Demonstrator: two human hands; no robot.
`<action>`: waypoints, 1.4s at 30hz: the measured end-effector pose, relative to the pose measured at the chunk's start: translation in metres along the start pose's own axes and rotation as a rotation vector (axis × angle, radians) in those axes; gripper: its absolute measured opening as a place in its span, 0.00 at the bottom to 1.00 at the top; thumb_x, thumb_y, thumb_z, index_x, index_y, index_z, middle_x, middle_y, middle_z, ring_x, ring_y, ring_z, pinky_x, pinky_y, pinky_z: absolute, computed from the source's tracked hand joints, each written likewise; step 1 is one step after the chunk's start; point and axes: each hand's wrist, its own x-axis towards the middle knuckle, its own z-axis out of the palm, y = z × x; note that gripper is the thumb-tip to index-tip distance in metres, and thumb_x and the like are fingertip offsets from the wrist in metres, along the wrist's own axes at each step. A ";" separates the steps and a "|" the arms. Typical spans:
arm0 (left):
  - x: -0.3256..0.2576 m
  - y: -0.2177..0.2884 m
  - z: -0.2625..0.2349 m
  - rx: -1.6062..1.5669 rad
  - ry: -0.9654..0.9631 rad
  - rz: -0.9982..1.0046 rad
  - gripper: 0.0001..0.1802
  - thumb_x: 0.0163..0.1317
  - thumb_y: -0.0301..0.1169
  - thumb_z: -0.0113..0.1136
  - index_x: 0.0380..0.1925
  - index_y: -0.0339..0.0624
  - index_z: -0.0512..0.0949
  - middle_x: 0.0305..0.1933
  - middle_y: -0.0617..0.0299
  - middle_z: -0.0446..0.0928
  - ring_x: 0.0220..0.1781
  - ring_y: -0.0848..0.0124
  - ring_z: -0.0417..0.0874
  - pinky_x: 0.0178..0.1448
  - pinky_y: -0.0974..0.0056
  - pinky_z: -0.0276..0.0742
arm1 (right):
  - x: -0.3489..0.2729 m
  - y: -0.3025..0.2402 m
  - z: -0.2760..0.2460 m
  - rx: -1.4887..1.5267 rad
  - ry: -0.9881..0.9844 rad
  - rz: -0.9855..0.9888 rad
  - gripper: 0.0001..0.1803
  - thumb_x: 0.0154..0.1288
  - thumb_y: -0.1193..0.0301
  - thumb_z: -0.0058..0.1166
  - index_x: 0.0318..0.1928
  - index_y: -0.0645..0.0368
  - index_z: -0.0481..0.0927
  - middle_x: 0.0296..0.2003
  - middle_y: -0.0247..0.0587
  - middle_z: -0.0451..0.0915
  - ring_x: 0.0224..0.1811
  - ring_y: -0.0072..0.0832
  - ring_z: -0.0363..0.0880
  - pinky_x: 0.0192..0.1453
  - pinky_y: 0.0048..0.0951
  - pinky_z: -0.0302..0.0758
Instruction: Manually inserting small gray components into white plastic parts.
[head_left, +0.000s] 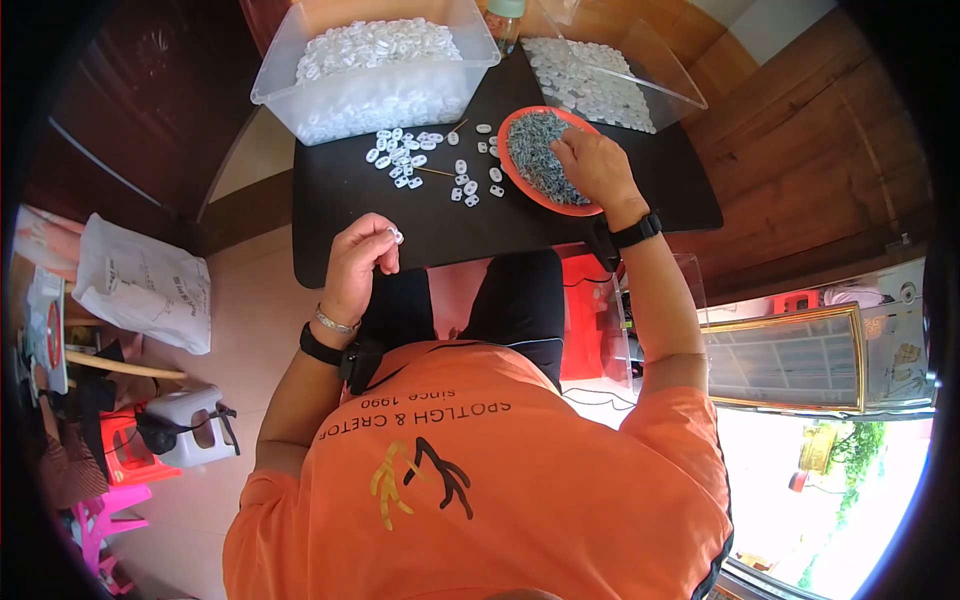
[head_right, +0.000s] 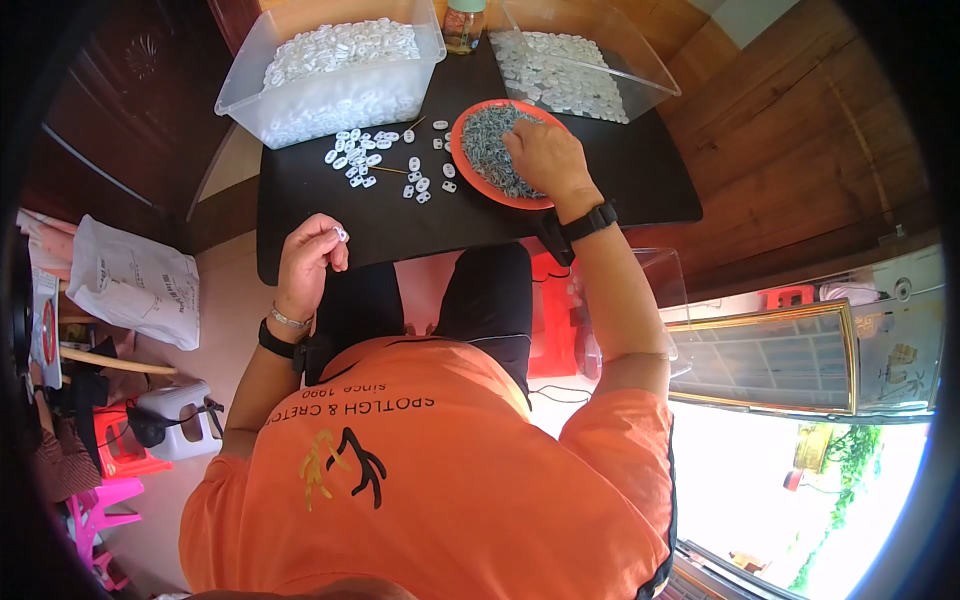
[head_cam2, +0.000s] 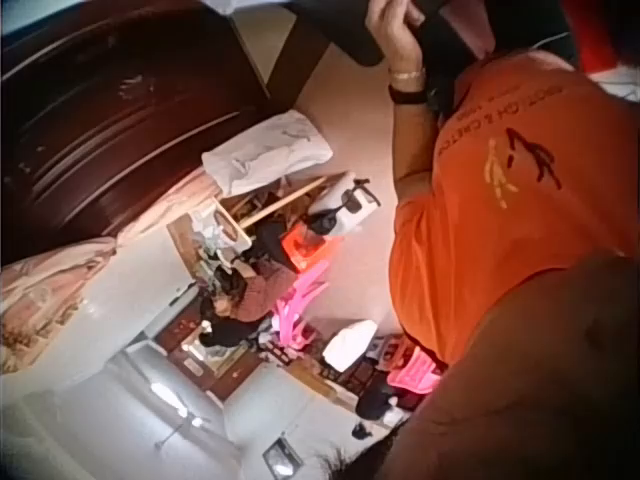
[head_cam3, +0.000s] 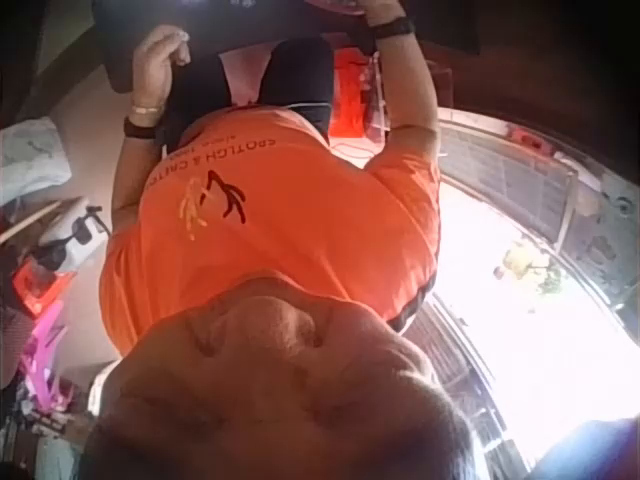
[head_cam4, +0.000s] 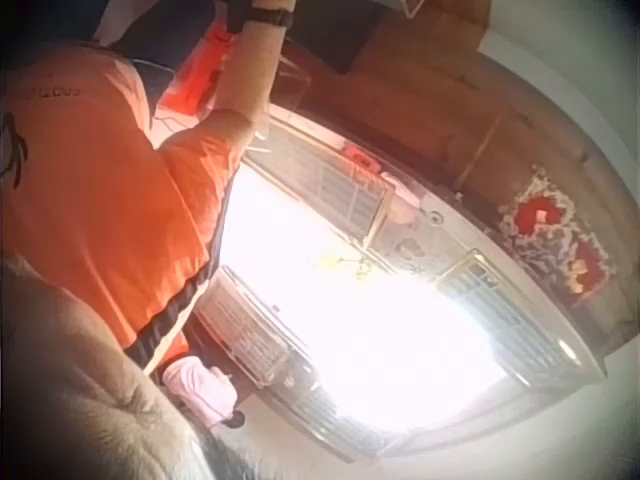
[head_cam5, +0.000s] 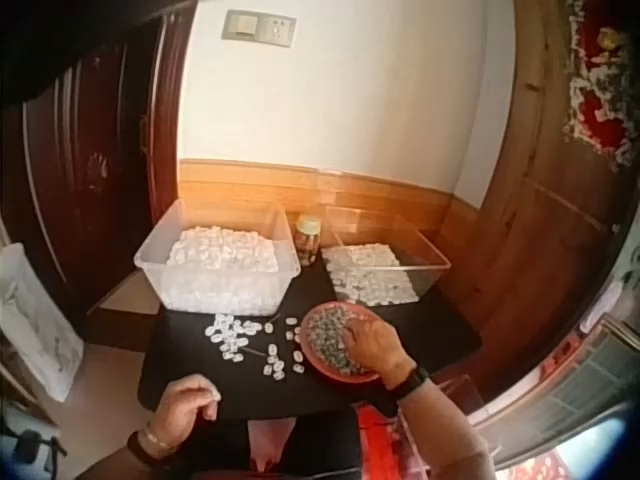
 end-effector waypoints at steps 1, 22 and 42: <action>0.000 0.000 0.000 -0.001 -0.001 0.000 0.09 0.63 0.31 0.50 0.28 0.37 0.75 0.18 0.66 0.69 0.21 0.77 0.69 0.27 0.73 0.63 | 0.000 -0.001 -0.001 0.013 0.001 0.007 0.16 0.64 0.58 0.48 0.32 0.57 0.79 0.27 0.51 0.80 0.33 0.49 0.80 0.39 0.47 0.76; -0.002 0.000 0.000 0.012 0.016 0.017 0.09 0.63 0.31 0.51 0.28 0.37 0.75 0.18 0.67 0.69 0.21 0.78 0.68 0.27 0.73 0.63 | 0.003 0.007 0.000 0.498 -0.086 0.121 0.09 0.59 0.68 0.56 0.34 0.62 0.80 0.26 0.41 0.80 0.30 0.29 0.79 0.37 0.29 0.74; -0.003 -0.001 0.001 0.012 0.021 0.026 0.09 0.63 0.31 0.51 0.28 0.37 0.75 0.19 0.66 0.69 0.22 0.78 0.69 0.28 0.73 0.63 | 0.009 -0.024 0.021 0.054 0.054 -0.320 0.07 0.54 0.70 0.55 0.34 0.51 0.82 0.33 0.43 0.80 0.40 0.42 0.79 0.45 0.40 0.76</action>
